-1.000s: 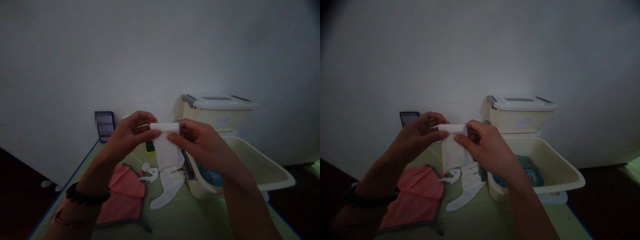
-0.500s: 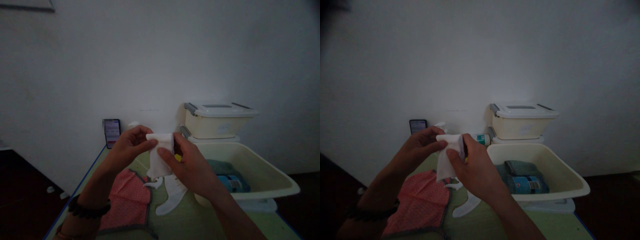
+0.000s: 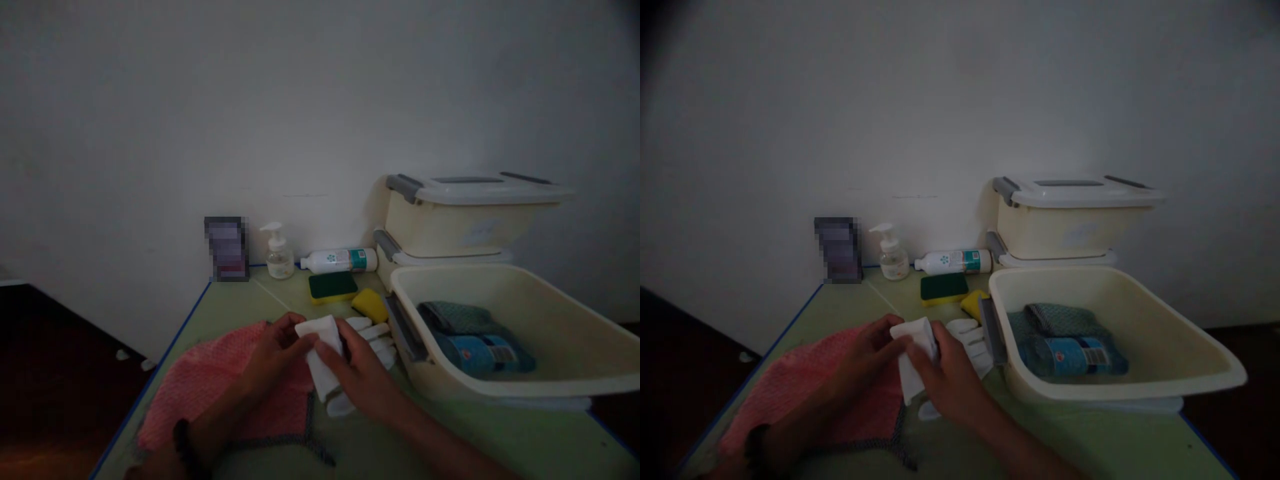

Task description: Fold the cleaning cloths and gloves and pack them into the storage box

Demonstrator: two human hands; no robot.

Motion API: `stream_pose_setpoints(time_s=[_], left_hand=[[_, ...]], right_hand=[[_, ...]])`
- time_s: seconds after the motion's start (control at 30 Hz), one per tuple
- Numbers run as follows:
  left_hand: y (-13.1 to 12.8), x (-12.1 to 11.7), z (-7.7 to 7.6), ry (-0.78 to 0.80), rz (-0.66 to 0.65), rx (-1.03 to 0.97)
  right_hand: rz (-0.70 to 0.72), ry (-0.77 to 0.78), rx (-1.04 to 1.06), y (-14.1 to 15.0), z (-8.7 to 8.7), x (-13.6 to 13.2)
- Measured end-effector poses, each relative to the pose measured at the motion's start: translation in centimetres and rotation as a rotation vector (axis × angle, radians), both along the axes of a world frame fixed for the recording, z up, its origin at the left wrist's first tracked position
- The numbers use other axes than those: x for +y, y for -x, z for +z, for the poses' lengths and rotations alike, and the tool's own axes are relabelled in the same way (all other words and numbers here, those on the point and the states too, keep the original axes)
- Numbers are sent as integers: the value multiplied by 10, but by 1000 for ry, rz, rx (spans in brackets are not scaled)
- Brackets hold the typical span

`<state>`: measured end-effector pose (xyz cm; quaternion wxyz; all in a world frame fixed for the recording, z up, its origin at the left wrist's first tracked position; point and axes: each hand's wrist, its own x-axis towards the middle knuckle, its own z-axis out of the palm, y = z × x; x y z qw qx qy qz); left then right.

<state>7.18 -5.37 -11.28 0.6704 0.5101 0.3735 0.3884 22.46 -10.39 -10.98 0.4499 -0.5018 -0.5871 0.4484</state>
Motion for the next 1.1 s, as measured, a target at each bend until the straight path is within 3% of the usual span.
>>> stream_pose_setpoints(time_s=[0.2, 0.4, 0.6, 0.83, 0.97, 1.1], left_hand=[[2, 1, -4, -15, 150, -19], [7, 1, -7, -12, 61, -58], [9, -4, -5, -305, 103, 76], [14, -8, -15, -666, 130, 320], [16, -7, -15, -732, 11, 342], [15, -4, -13, -771, 47, 363]], right_hand=[[-61, 172, 275, -6, -4, -4], [-151, 274, 466, -9, -4, -1], [-168, 257, 373, -13, -3, 0], [-303, 177, 295, -15, -2, -1], [-317, 108, 245, -15, -5, -2], [-266, 23, 232, -15, -7, -4]])
